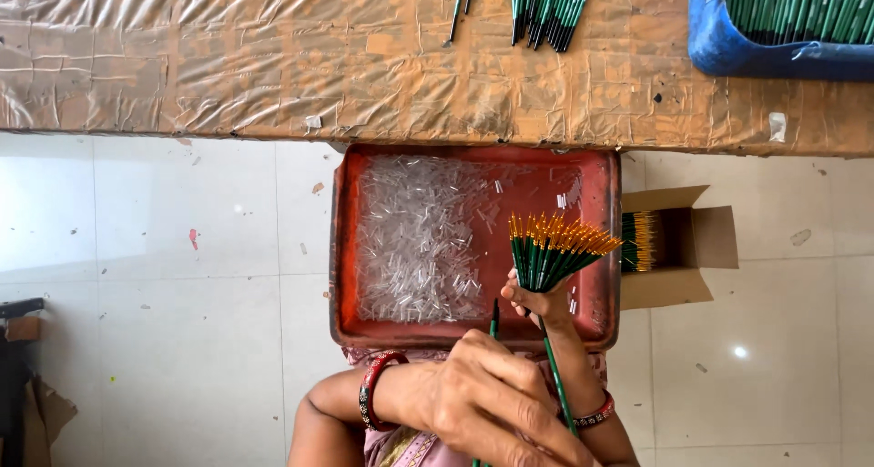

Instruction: The person picks up groups of paintbrushes, slides clear plastic sleeves over the bristles, and places them into a tray or box.

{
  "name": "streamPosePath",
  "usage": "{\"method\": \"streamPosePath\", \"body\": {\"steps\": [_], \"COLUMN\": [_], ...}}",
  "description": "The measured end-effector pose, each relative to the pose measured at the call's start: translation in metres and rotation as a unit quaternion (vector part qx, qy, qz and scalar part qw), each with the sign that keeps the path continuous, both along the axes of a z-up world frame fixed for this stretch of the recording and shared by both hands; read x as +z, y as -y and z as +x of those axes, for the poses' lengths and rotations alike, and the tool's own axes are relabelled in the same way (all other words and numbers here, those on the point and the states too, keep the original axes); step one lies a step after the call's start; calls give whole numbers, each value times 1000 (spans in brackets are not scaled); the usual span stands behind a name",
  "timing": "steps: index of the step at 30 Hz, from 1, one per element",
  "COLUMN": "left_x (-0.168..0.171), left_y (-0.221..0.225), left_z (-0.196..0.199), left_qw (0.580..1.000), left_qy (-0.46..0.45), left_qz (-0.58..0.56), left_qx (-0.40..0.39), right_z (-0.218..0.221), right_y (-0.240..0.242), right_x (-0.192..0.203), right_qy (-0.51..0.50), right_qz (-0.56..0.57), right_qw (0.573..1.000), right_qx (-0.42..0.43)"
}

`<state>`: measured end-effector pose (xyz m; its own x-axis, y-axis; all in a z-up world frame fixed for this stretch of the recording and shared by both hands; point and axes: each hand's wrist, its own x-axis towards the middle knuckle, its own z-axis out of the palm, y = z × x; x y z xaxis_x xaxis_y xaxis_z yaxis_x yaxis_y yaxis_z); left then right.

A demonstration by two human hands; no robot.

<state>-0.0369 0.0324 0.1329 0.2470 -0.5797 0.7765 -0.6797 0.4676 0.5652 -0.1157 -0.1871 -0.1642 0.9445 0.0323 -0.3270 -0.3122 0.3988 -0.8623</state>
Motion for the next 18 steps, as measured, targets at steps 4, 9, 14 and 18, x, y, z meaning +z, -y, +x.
{"method": "streamPosePath", "body": {"steps": [4, 9, 14, 18], "left_x": [-27, -36, -30, -35], "left_y": [6, 10, 12, 12], "left_z": [-25, -29, -23, -25], "left_qw": [997, 992, 992, 994], "left_qy": [-63, -72, -71, -57], "left_qz": [-43, -91, -97, -93], "left_qx": [-5, -41, -24, -26], "right_z": [-3, -7, 1, 3], "right_y": [-3, -4, -9, -9], "right_x": [-5, -13, 9, 16], "right_qy": [24, 30, 35, 29], "right_qz": [-7, -22, 18, 53], "right_qw": [1000, 999, 999, 998], "right_qx": [-9, -6, -2, 0]}}
